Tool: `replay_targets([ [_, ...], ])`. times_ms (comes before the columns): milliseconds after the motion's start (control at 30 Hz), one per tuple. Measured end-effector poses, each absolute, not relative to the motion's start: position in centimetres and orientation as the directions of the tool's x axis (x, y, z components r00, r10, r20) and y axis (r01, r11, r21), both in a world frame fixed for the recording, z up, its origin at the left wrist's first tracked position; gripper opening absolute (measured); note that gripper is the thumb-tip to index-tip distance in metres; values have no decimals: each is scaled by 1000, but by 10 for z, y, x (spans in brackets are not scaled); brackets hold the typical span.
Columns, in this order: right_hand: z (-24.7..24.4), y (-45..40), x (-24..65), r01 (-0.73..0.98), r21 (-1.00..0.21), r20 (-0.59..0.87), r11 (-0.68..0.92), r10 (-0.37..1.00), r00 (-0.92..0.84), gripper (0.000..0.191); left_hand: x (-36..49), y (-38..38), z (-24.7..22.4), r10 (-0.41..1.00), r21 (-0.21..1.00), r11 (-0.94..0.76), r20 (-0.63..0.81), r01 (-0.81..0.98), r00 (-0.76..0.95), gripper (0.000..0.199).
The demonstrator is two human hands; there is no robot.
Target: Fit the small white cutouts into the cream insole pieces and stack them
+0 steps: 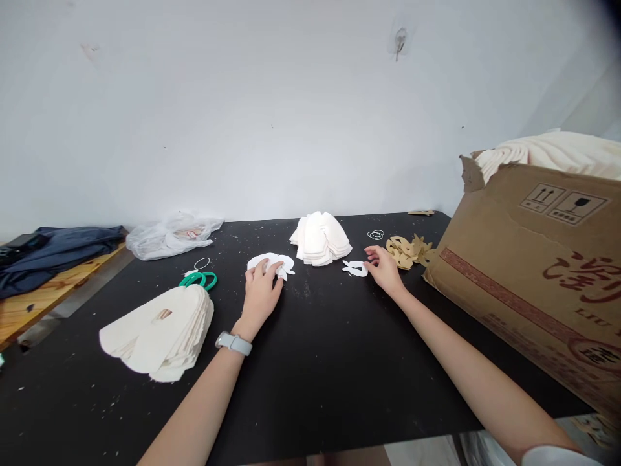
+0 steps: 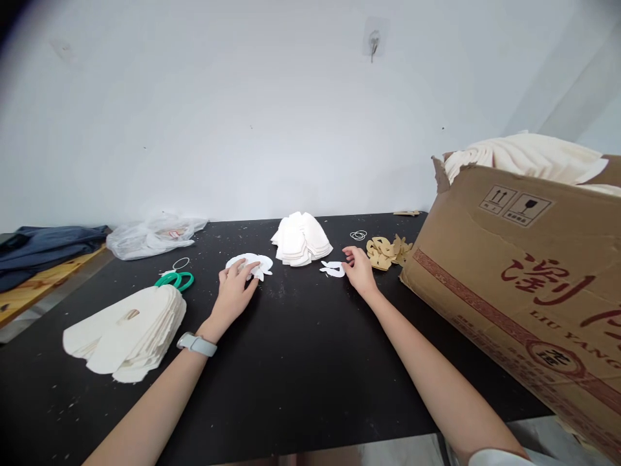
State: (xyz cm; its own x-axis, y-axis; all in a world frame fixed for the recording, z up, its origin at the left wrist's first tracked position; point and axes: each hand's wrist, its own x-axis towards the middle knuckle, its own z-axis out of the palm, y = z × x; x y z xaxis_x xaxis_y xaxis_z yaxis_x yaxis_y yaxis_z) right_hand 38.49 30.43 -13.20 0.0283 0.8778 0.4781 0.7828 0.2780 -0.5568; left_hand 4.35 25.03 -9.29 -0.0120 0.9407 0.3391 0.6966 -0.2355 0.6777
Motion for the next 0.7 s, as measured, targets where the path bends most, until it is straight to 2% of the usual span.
replay_targets([
  [100, -131, 303, 384, 775, -560, 469, 294, 883, 4, 32, 41, 252, -102, 952, 409, -180, 300, 895, 55, 41],
  [200, -128, 300, 380, 786, -515, 458, 343, 885, -86, 37, 44, 251, -106, 957, 268, -155, 280, 951, 77, 43],
  [300, -127, 296, 379, 794, -480, 450, 373, 882, -141, 32, 47, 248, -106, 957, 225, -135, 280, 965, 68, 45],
  [467, -131, 299, 387, 825, -473, 476, 308, 878, -55, 28, 51, 243, -107, 955, 147, -120, 286, 982, 74, 51],
  [600, -131, 301, 388, 846, -443, 485, 297, 873, -52, 32, 53, 241, -110, 952, 123, -101, 299, 987, 60, 56],
  [700, -128, 295, 382, 861, -388, 475, 328, 872, -119, 35, 54, 239, -110, 948, 123, -97, 314, 988, 54, 60],
])
